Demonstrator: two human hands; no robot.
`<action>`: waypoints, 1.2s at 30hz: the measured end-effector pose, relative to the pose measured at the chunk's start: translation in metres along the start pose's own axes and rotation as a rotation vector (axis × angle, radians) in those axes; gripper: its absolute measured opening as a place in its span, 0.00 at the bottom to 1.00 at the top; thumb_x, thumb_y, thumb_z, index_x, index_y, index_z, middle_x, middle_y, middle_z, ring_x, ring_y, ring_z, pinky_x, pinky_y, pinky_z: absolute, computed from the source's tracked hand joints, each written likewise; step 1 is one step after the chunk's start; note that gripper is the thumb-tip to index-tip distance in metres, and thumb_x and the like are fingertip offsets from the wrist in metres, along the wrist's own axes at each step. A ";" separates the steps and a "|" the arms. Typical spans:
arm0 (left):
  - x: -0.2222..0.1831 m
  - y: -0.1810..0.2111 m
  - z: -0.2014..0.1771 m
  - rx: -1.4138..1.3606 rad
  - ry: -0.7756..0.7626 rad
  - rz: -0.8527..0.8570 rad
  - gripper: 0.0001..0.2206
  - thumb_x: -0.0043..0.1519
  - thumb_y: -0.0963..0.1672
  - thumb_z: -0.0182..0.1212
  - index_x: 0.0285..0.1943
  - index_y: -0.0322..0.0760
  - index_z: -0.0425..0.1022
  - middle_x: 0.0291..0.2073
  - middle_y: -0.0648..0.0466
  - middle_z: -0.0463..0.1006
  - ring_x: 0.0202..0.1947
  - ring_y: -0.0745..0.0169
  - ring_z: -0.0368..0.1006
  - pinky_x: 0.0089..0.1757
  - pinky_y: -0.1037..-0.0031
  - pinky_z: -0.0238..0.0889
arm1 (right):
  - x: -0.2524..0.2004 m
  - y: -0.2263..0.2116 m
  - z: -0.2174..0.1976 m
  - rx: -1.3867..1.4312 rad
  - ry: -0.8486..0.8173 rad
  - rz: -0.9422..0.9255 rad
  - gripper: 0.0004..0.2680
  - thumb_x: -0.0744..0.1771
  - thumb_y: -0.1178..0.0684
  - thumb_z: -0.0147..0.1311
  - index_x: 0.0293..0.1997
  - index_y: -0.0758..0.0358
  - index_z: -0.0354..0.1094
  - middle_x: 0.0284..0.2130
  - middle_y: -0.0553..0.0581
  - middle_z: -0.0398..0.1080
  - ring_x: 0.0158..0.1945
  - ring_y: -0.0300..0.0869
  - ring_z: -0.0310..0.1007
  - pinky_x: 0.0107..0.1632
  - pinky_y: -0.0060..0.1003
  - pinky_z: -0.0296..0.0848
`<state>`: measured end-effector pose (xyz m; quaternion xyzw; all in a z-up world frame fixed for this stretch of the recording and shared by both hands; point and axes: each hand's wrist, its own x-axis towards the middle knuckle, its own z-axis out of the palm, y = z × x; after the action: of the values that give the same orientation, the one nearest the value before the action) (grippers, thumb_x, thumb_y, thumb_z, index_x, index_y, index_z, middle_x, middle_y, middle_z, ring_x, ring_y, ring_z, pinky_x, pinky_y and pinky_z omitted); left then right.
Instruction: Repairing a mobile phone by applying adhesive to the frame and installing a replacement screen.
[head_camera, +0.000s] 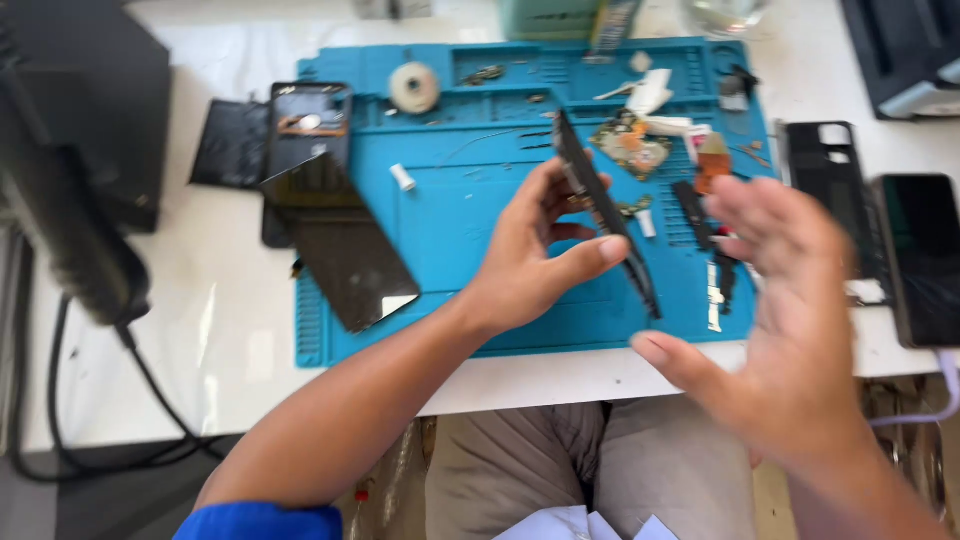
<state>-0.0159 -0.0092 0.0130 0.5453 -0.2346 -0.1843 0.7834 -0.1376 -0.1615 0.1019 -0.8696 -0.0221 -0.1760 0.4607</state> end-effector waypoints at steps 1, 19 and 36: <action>0.004 -0.004 0.000 0.005 0.029 0.003 0.35 0.57 0.50 0.68 0.71 0.36 0.58 0.63 0.47 0.72 0.61 0.56 0.73 0.50 0.68 0.77 | -0.005 -0.010 0.012 0.012 -0.025 -0.010 0.39 0.56 0.53 0.65 0.72 0.70 0.41 0.70 0.72 0.56 0.75 0.57 0.59 0.72 0.46 0.60; 0.000 0.016 -0.004 0.086 0.069 0.034 0.42 0.53 0.53 0.66 0.75 0.32 0.54 0.57 0.49 0.70 0.59 0.54 0.71 0.50 0.65 0.78 | 0.058 -0.061 0.260 -0.923 -0.444 -0.078 0.39 0.59 0.21 0.63 0.71 0.55 0.54 0.64 0.85 0.57 0.53 0.65 0.71 0.49 0.53 0.71; -0.001 0.012 -0.001 0.087 0.098 0.047 0.43 0.57 0.54 0.69 0.76 0.30 0.52 0.63 0.43 0.70 0.60 0.56 0.70 0.54 0.70 0.73 | 0.065 -0.064 0.234 -0.483 -0.344 -0.034 0.30 0.59 0.40 0.65 0.64 0.66 0.59 0.46 0.68 0.64 0.46 0.60 0.64 0.41 0.54 0.68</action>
<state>-0.0157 -0.0040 0.0236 0.5818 -0.2163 -0.1286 0.7735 -0.0230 0.0567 0.0539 -0.9706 -0.0721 -0.0339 0.2270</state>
